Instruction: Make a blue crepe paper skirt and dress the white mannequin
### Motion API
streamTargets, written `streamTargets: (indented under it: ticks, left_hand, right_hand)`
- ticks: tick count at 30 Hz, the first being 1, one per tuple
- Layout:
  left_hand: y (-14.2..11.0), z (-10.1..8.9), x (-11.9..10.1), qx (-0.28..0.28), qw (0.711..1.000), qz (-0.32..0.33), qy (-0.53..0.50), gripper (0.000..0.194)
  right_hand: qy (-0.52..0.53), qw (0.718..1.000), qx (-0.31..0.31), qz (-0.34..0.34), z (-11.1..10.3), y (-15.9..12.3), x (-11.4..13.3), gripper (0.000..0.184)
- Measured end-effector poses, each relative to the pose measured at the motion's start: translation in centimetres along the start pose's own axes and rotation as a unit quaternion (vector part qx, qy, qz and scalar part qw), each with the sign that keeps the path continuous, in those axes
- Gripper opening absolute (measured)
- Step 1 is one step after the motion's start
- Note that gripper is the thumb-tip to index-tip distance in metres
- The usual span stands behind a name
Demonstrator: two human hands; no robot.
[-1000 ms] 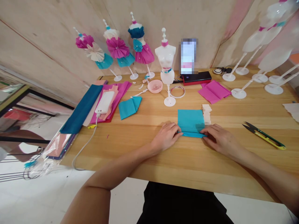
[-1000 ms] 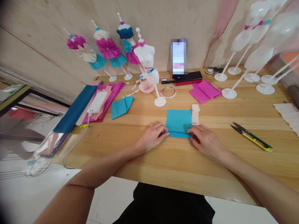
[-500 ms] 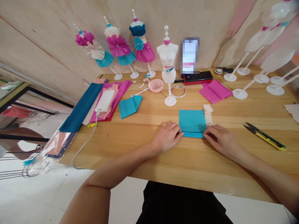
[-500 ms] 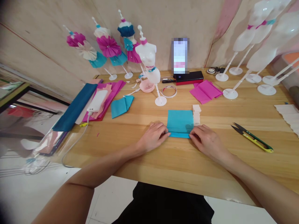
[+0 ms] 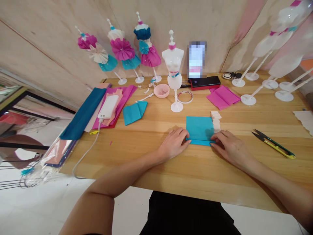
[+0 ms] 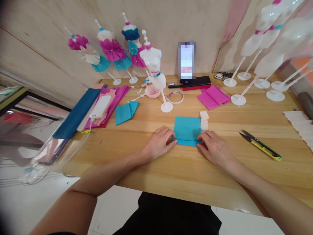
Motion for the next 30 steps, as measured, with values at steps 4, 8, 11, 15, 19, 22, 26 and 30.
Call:
streamTargets:
  ticks: [4,8,11,15,19,22,26,30]
  left_hand:
    - [0.0,-0.1,0.1,0.009,1.000,0.006,-0.021,0.020]
    - [0.1,0.0,0.2,0.013,1.000,0.006,-0.024,0.023]
    - [0.1,0.1,0.2,0.017,1.000,0.010,-0.019,0.025]
    - [0.1,-0.1,0.3,0.007,1.000,0.014,-0.007,0.025]
    - [-0.2,-0.1,0.2,-0.010,0.999,0.040,0.032,0.024]
    - [-0.6,0.2,-0.1,-0.029,0.990,0.101,0.094,0.023]
    - [-0.9,0.4,-0.3,-0.039,0.984,0.137,0.110,0.026]
    - [-0.8,0.1,-0.4,-0.035,0.988,0.124,0.080,0.029]
  right_hand:
    - [-0.003,1.000,0.012,-0.012,0.0,0.0,-0.1,0.013]
    - [-0.004,1.000,0.016,-0.012,0.3,0.0,-0.2,0.012]
    - [-0.004,1.000,0.005,-0.024,0.5,-0.1,-0.3,0.011]
    - [-0.021,0.998,-0.015,-0.063,0.5,0.0,0.2,0.009]
    - [-0.046,0.994,-0.024,-0.098,0.3,0.4,0.6,0.008]
    - [-0.027,0.994,-0.020,-0.106,0.5,0.6,0.5,0.006]
    - [0.039,0.995,-0.046,-0.086,0.6,0.5,0.1,0.004]
    - [0.076,0.994,-0.054,-0.061,0.2,0.4,0.1,0.004]
Point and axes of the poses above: each hand's wrist, its own y-axis towards the middle knuckle, its own z-axis out of the palm, x = y × z, the point moved 4 cm from there along y, towards the middle knuckle, and after that the axes turned 6 degrees about -z, right-handed, at the moved point
